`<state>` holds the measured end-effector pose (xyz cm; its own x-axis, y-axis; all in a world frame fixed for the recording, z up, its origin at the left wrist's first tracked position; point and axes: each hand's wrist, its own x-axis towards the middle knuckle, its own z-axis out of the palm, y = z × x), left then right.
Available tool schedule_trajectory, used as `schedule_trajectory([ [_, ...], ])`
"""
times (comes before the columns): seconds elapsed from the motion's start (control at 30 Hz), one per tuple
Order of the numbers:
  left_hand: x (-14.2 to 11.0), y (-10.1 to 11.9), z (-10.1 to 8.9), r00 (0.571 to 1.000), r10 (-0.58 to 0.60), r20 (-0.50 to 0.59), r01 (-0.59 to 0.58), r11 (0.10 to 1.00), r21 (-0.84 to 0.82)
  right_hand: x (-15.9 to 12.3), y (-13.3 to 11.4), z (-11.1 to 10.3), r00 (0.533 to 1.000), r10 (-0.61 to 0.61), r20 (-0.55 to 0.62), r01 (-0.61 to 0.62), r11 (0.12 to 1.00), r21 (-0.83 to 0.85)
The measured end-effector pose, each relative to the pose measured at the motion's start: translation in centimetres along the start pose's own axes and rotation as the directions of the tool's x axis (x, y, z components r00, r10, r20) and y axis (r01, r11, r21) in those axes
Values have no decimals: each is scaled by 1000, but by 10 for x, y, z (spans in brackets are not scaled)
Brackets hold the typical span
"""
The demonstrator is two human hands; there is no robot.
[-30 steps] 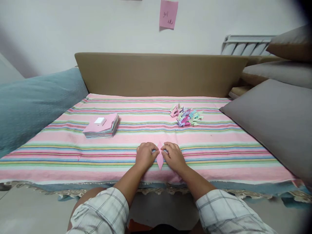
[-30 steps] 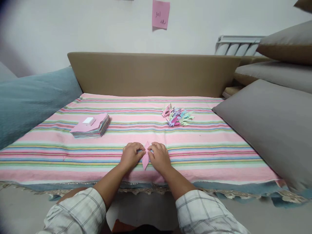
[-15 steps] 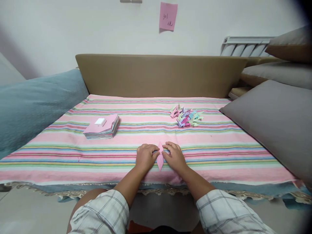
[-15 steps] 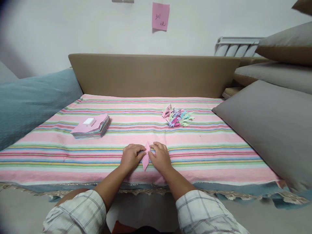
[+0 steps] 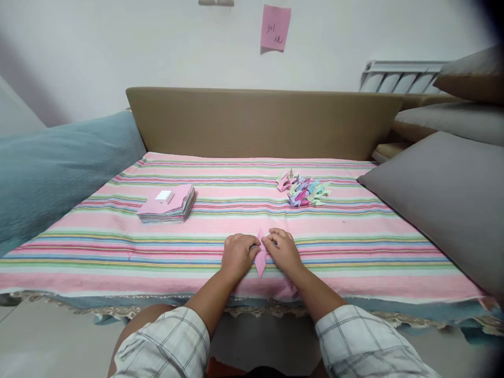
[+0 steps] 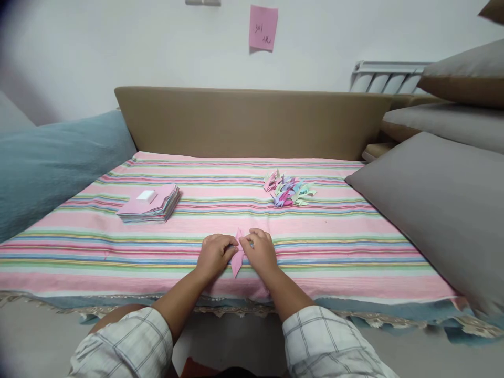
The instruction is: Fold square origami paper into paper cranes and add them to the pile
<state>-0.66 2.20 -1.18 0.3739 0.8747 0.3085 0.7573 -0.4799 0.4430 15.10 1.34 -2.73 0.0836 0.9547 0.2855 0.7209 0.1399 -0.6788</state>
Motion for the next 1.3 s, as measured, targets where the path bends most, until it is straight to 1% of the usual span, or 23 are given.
schedule_trajectory([
  [0.13, -1, -1, 1, 999, -40, 1, 40, 999, 35, 6, -3, 4, 1000, -5, -12, 4, 996, -88],
  [0.23, -1, -1, 2, 1000, -26, 12, 25, 999, 45, 7, -4, 6, 999, -13, -29, 10, 992, -127],
  [0.43, -1, 0, 1, 999, 17, 27, -18, 999, 43, 7, -3, 6, 1000, 1, -9, -3, 988, -155],
  [0.57, -2, 0, 1, 999, 42, 19, -43, 998, 52, 9, -2, 6, 1000, -16, 0, 16, 985, -173],
  [0.73, -2, -1, 1, 999, 42, 19, -44, 996, 75, 9, -1, 7, 1000, -25, -11, 23, 982, -188],
  [0.9, -2, 0, 1, 999, 46, 18, -47, 996, 77, 9, -2, 8, 1000, -28, 4, 28, 982, -189],
  [1.07, 0, -1, 0, 999, 25, 33, -27, 997, 77, 8, 1, 7, 999, -31, -16, 29, 990, -138],
  [1.2, 3, -2, 0, 998, -16, 54, 12, 997, 75, 5, 6, 2, 995, -94, -14, 93, 995, -21],
  [1.3, 4, -3, -1, 997, -24, 68, 19, 998, 66, 2, 9, 0, 993, -117, -13, 117, 993, 2],
])
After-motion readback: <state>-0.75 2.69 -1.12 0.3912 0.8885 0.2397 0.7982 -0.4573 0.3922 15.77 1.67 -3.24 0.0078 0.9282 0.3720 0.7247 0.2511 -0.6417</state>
